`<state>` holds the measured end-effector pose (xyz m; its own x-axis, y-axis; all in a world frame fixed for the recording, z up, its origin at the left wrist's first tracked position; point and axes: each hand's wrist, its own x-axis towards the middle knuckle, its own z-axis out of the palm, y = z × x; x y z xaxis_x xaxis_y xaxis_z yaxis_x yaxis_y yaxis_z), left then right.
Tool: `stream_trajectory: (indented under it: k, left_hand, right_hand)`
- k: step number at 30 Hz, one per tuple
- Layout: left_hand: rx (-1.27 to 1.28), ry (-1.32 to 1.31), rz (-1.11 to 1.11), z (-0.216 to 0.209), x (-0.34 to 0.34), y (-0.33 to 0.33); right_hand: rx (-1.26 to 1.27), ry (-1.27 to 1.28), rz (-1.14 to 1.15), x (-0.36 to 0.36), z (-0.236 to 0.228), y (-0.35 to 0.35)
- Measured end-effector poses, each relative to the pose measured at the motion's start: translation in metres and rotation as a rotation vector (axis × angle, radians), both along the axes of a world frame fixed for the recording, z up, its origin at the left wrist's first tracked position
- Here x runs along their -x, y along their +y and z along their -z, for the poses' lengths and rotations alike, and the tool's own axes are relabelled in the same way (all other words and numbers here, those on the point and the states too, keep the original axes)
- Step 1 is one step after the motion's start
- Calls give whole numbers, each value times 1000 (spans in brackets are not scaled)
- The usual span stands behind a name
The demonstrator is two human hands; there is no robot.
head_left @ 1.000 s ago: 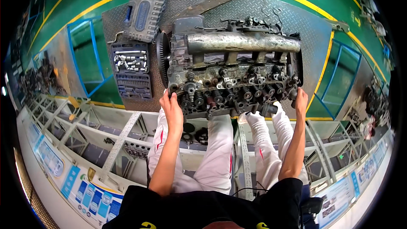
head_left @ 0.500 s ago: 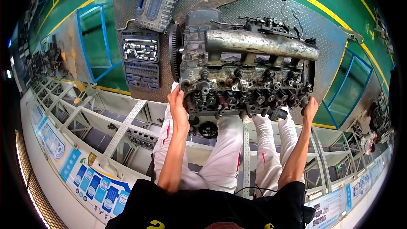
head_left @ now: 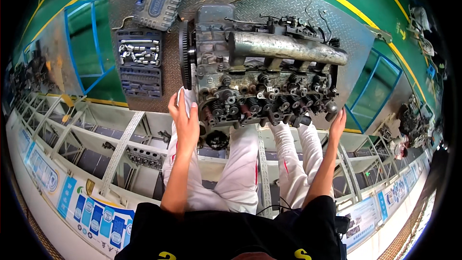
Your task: The person disassembles an engine cylinder head assembly by loosening bolts with a speed handle wrench and a ratchet wrench, and removing engine components by hand.
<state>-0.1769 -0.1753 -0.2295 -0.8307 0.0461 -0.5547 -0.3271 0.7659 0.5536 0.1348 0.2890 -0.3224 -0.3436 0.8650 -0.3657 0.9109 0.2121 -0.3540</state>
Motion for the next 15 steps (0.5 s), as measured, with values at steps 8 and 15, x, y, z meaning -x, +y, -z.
stream_trajectory:
  k: [8,15]
  left_hand:
    - [73,73,190,3,32,-32]
    - [113,49,277,-8,49,-25]
  right_hand:
    - [-38,-178,308,-84,4,-121]
    - [92,-146,396,-80,39,-173]
